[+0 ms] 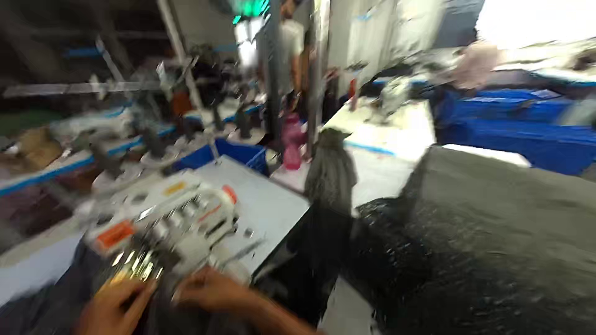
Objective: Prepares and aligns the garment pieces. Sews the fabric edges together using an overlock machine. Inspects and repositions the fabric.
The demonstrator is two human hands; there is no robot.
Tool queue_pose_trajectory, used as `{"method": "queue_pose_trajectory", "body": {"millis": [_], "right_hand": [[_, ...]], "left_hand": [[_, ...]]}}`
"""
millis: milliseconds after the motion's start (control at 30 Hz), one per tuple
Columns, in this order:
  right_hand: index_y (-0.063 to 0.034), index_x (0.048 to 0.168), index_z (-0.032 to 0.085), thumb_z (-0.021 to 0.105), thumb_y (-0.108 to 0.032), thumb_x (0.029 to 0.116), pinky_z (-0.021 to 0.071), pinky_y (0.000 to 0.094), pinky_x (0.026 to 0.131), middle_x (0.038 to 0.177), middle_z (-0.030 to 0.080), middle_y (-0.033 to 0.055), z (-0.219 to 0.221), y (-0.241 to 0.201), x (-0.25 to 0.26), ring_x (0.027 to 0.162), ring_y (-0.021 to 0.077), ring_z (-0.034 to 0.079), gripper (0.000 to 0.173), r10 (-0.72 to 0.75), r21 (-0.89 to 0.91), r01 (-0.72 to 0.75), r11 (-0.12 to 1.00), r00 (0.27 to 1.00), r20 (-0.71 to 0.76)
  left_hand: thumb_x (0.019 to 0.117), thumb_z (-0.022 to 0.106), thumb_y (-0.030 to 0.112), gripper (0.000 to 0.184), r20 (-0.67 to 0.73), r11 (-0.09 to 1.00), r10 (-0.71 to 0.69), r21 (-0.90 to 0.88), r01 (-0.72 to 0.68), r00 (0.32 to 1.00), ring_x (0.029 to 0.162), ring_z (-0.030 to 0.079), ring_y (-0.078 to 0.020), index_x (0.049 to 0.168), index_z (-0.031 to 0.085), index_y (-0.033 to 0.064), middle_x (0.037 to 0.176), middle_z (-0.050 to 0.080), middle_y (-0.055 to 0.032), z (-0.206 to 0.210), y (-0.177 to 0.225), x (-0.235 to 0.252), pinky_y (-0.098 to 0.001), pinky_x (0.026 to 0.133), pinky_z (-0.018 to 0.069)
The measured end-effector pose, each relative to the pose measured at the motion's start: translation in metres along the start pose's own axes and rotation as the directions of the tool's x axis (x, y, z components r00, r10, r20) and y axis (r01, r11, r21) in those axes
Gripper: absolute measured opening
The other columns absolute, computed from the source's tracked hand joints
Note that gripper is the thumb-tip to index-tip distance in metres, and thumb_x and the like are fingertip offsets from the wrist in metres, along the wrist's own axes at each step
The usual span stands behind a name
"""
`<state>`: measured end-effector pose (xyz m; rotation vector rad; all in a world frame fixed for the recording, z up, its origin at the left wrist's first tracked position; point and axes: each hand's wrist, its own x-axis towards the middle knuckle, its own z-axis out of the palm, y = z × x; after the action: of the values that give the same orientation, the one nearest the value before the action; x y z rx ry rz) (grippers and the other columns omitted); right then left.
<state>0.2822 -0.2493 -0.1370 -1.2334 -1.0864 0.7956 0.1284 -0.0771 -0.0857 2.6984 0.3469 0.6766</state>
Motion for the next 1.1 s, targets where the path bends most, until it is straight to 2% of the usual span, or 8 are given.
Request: {"method": "queue_pose_trajectory", "body": {"millis": [100, 200, 300, 533, 700, 867, 1000, 1100], "right_hand": [[0.0024, 0.097, 0.072, 0.062, -0.016, 0.1015, 0.0509, 0.0241, 0.070, 0.082, 0.066, 0.0034, -0.005, -0.004, -0.006, 0.073, 0.0039, 0.058, 0.021, 0.036, -0.113, -0.025, 0.993, 0.995, 0.097], [-0.0043, 0.089, 0.074, 0.061, -0.022, 0.1022, 0.0499, 0.0301, 0.062, 0.073, 0.064, 0.0015, -0.001, 0.002, -0.006, 0.065, 0.0078, 0.057, 0.025, 0.016, -0.242, 0.008, 0.970, 0.995, 0.097], [-0.0117, 0.093, 0.078, 0.062, -0.029, 0.1015, 0.0563, 0.0357, 0.066, 0.081, 0.071, -0.0008, 0.004, 0.003, -0.012, 0.071, 0.0096, 0.065, 0.025, -0.007, -0.358, 0.012, 0.934, 1.000, 0.016], [-0.0149, 0.093, 0.078, 0.060, -0.028, 0.1006, 0.0593, 0.0269, 0.076, 0.094, 0.074, -0.0057, 0.005, 0.005, -0.032, 0.086, 0.0027, 0.069, 0.024, -0.119, -0.405, 0.085, 0.911, 0.991, -0.059], [-0.0148, 0.089, 0.080, 0.069, -0.024, 0.0957, 0.0610, 0.0243, 0.077, 0.094, 0.075, -0.0053, 0.004, 0.001, -0.038, 0.091, 0.0037, 0.071, 0.016, -0.123, -0.288, 0.083, 0.954, 0.984, -0.125], [-0.0121, 0.084, 0.079, 0.075, -0.020, 0.0919, 0.0611, 0.0254, 0.067, 0.091, 0.074, -0.0012, 0.003, 0.004, -0.041, 0.082, 0.0098, 0.071, 0.012, -0.045, -0.095, 0.030, 0.995, 0.986, -0.161], [-0.0059, 0.082, 0.076, 0.074, -0.013, 0.0920, 0.0523, 0.0223, 0.055, 0.081, 0.072, 0.0045, 0.003, 0.008, -0.041, 0.065, 0.0094, 0.064, 0.013, 0.048, 0.172, -0.021, 0.985, 0.987, -0.156], [-0.0041, 0.083, 0.076, 0.072, -0.013, 0.0937, 0.0510, 0.0221, 0.054, 0.077, 0.070, 0.0064, 0.004, 0.014, -0.041, 0.062, 0.0085, 0.061, 0.014, 0.104, 0.321, -0.051, 0.946, 0.983, -0.150]], "left_hand": [[0.0983, 0.059, 0.039, 0.035, -0.063, 0.999, 0.031, 0.035, -0.029, 0.998, 0.085, 0.068, -0.0196, 0.091, 0.079, 0.0111, 0.086, 0.072, -0.0033, 0.001, -0.008, -0.007, -0.0473, 0.080, 0.0566], [0.0977, 0.064, 0.025, 0.023, 0.013, 0.999, 0.006, -0.049, -0.005, 1.000, 0.098, 0.066, -0.0202, 0.105, 0.080, 0.0104, 0.100, 0.072, -0.0071, -0.008, -0.008, -0.009, -0.0452, 0.091, 0.0536], [0.0974, 0.065, 0.025, 0.022, 0.010, 0.994, 0.017, -0.110, -0.016, 1.000, 0.099, 0.064, -0.0148, 0.109, 0.081, 0.0143, 0.102, 0.069, -0.0045, -0.011, -0.012, -0.009, -0.0382, 0.091, 0.0537], [0.0964, 0.067, 0.025, 0.019, -0.064, 0.997, -0.017, -0.078, 0.012, 0.998, 0.102, 0.063, -0.0120, 0.106, 0.080, 0.0155, 0.103, 0.070, -0.0021, -0.003, -0.006, -0.013, -0.0323, 0.092, 0.0513], [0.0964, 0.070, 0.021, 0.013, -0.122, 0.996, -0.067, -0.061, 0.060, 0.990, 0.097, 0.063, -0.0088, 0.101, 0.079, 0.0136, 0.100, 0.070, 0.0004, 0.001, 0.005, -0.013, -0.0273, 0.086, 0.0515], [0.0952, 0.072, 0.017, 0.010, -0.171, 0.995, -0.080, -0.066, 0.070, 0.982, 0.096, 0.063, -0.0076, 0.099, 0.079, 0.0112, 0.097, 0.068, 0.0002, 0.005, 0.009, -0.014, -0.0240, 0.084, 0.0511], [0.0950, 0.073, 0.018, 0.011, -0.180, 0.994, -0.100, -0.071, 0.088, 0.979, 0.098, 0.063, -0.0084, 0.100, 0.080, 0.0115, 0.098, 0.069, 0.0002, 0.007, 0.009, -0.015, -0.0255, 0.087, 0.0499], [0.0961, 0.071, 0.017, 0.011, -0.206, 0.989, -0.131, -0.099, 0.112, 0.970, 0.094, 0.063, -0.0063, 0.100, 0.078, 0.0094, 0.098, 0.068, -0.0008, 0.008, 0.015, -0.012, -0.0209, 0.082, 0.0518]]}}
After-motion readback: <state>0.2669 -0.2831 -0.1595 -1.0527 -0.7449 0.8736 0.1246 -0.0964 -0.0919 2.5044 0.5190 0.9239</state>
